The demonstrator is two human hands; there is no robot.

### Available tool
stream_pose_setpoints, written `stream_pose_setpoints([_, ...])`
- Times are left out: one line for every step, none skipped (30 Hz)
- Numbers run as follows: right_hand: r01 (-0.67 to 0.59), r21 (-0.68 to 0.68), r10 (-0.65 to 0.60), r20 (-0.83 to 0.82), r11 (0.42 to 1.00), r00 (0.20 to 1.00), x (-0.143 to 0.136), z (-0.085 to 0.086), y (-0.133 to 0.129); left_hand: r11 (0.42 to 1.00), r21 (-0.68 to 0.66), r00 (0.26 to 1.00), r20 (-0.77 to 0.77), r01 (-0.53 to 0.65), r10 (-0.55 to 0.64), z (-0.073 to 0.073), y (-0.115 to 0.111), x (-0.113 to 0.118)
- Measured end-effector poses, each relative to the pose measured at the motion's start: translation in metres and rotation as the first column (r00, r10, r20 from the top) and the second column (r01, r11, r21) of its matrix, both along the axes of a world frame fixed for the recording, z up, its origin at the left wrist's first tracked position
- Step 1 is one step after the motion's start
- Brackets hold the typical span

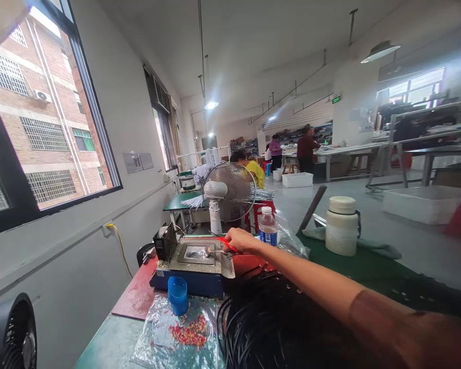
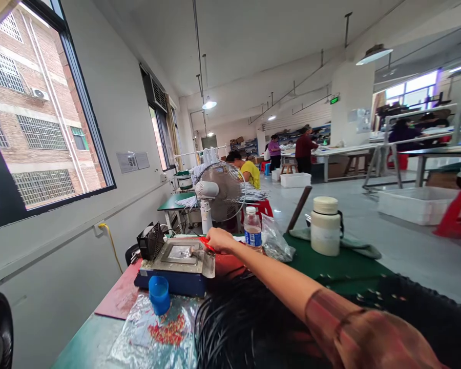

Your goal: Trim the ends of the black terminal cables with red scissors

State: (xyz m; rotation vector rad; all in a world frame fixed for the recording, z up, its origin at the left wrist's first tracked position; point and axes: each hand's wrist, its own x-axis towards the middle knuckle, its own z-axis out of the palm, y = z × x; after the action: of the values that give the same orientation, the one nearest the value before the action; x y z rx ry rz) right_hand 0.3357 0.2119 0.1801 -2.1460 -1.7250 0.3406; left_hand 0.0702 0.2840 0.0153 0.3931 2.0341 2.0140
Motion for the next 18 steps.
stream_pose_setpoints([0.006,0.009,-0.006,0.012,1.000,1.000,0.002,0.001,0.000,1.000,-0.003,1.000,0.013,0.015,-0.015,0.008,0.014,0.004])
stream_pose_setpoints([0.011,0.019,-0.011,0.020,1.000,1.000,0.004,0.002,0.001,1.000,-0.002,0.999,0.023,0.025,-0.025,0.016,0.026,0.007])
stream_pose_setpoints([0.015,0.027,-0.016,0.024,1.000,1.000,0.005,0.003,0.002,0.999,0.000,0.999,0.031,0.034,-0.034,0.022,0.034,0.010])
stream_pose_setpoints([0.017,0.035,-0.018,0.023,0.999,1.000,0.004,0.004,0.004,0.999,0.003,0.998,0.044,0.044,-0.044,0.026,0.039,0.012])
stream_pose_setpoints([0.017,0.041,-0.018,0.018,0.999,1.000,0.003,0.004,0.006,0.999,0.008,0.997,0.056,0.051,-0.051,0.029,0.040,0.014])
stream_pose_setpoints([0.015,0.047,-0.016,0.010,0.999,1.000,0.001,0.004,0.008,0.998,0.014,0.996,0.070,0.057,-0.058,0.029,0.039,0.015])
stream_pose_setpoints([0.011,0.051,-0.010,-0.001,0.999,1.000,-0.003,0.004,0.011,0.998,0.020,0.994,0.084,0.063,-0.064,0.028,0.035,0.015])
stream_pose_setpoints([0.005,0.054,-0.004,-0.012,0.999,1.000,-0.008,0.003,0.014,0.997,0.027,0.993,0.099,0.067,-0.070,0.025,0.029,0.015])
stream_pose_setpoints([-0.001,0.054,0.002,-0.024,0.999,1.000,-0.013,0.002,0.017,0.997,0.036,0.991,0.116,0.071,-0.074,0.020,0.021,0.014])
stream_pose_setpoints([-0.004,0.053,0.006,-0.034,0.999,0.999,-0.018,0.000,0.020,0.996,0.044,0.988,0.130,0.075,-0.080,0.014,0.013,0.012])
stream_pose_setpoints([-0.006,0.050,0.008,-0.042,0.999,0.999,-0.024,-0.001,0.023,0.995,0.055,0.985,0.148,0.078,-0.085,0.008,0.004,0.010])
stream_pose_setpoints([-0.005,0.048,0.008,-0.049,0.999,0.999,-0.029,-0.003,0.026,0.995,0.065,0.982,0.164,0.081,-0.091,0.001,-0.004,0.007])
stream_pose_setpoints([-0.003,0.044,0.005,-0.053,0.999,0.999,-0.034,-0.005,0.029,0.993,0.076,0.979,0.177,0.087,-0.099,-0.005,-0.012,0.004])
stream_pose_setpoints([0.002,0.040,0.000,-0.057,0.999,0.998,-0.037,-0.007,0.032,0.992,0.089,0.975,0.194,0.092,-0.108,-0.011,-0.018,0.001])
stream_pose_setpoints([0.008,0.036,-0.006,-0.059,0.999,0.998,-0.040,-0.009,0.034,0.990,0.101,0.971,0.208,0.098,-0.118,-0.015,-0.023,-0.002])
stream_pose_setpoints([0.017,0.031,-0.015,-0.061,0.999,0.998,-0.042,-0.011,0.036,0.988,0.114,0.966,0.223,0.105,-0.129,-0.018,-0.027,-0.004])
stream_pose_setpoints([0.029,0.026,-0.027,-0.062,0.999,0.998,-0.042,-0.012,0.037,0.985,0.128,0.961,0.238,0.113,-0.141,-0.019,-0.028,-0.006])
stream_pose_setpoints([0.042,0.021,-0.041,-0.062,0.999,0.997,-0.042,-0.013,0.037,0.982,0.142,0.955,0.252,0.122,-0.155,-0.018,-0.027,-0.007])
